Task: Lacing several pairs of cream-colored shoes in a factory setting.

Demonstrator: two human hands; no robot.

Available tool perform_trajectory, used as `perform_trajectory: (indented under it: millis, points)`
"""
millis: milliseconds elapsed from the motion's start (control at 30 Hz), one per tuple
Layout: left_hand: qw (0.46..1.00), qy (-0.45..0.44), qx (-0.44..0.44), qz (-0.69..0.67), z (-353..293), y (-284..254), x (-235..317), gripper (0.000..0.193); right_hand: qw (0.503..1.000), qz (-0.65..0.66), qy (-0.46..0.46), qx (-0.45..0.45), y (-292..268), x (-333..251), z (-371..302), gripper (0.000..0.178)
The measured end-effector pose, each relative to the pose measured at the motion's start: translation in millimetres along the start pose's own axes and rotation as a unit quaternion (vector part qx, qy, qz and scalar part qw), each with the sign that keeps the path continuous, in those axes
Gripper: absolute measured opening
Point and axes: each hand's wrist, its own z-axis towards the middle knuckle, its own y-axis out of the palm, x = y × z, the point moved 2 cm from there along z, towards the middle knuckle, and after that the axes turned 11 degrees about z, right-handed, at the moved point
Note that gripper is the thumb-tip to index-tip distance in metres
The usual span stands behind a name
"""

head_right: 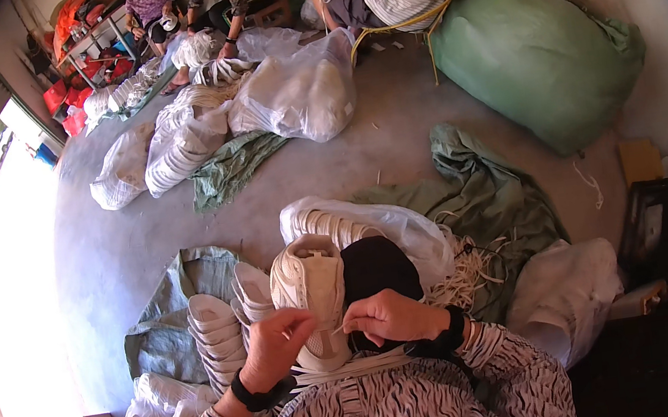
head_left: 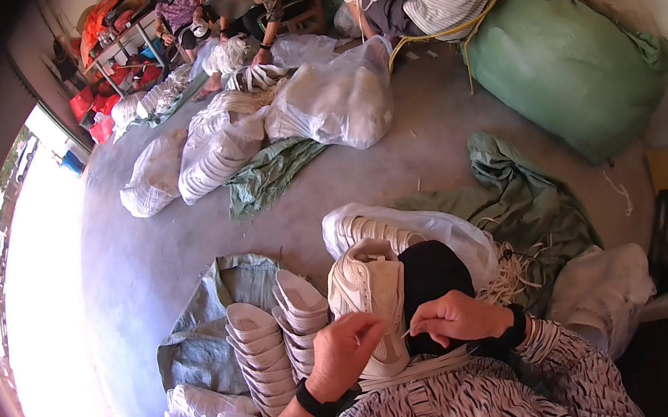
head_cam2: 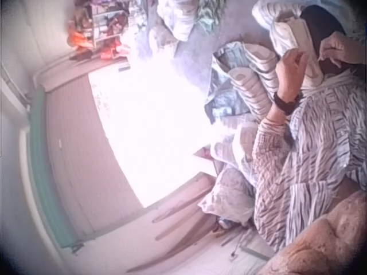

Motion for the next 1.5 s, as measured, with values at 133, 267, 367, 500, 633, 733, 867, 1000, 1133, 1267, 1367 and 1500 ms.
perform_trajectory:
  millis: [133,267,367,500,633,733,867,1000,1133,1267,1367,1500]
  points:
    - [0.96,0.156,0.155,0.172,25,-11,-6,0.044,0.968,-0.133,-0.166,0.136,-14,-11,18,0.013]
    - [0.968,0.156,0.101,0.167,43,6,-27,0.077,0.928,-0.182,-0.267,0.188,-22,-10,46,0.014]
    - [0.969,0.145,0.106,0.167,43,6,-25,0.078,0.941,-0.204,-0.2,0.183,-29,-7,61,0.016]
    - [0.966,0.156,0.113,0.174,39,9,-25,0.078,0.944,-0.206,-0.201,0.16,-32,-8,66,0.016]
    - [0.963,0.165,0.117,0.178,41,12,-26,0.078,0.954,-0.194,-0.162,0.163,-34,-6,65,0.015]
    - [0.967,0.161,0.108,0.167,44,11,-34,0.078,0.951,-0.203,-0.171,0.161,-34,-3,72,0.017]
    - [0.972,0.165,0.094,0.137,53,9,-40,0.077,0.951,-0.177,-0.163,0.194,-35,-4,68,0.018]
    - [0.975,0.171,0.085,0.112,49,15,-50,0.084,0.975,-0.006,-0.053,0.216,-22,-6,50,0.017]
    - [0.98,0.15,0.07,0.113,34,15,-56,0.089,0.983,0.035,-0.057,0.17,-4,12,28,0.016]
    - [0.982,0.162,0.058,0.074,38,14,-58,0.091,0.996,-0.016,-0.031,0.085,33,31,12,0.014]
    - [0.983,0.161,0.058,0.067,35,16,-58,0.09,0.989,0.016,-0.045,0.139,25,30,11,0.015]
    - [0.982,0.153,0.087,0.063,28,17,-49,0.088,0.978,0.013,-0.068,0.199,22,23,16,0.011]
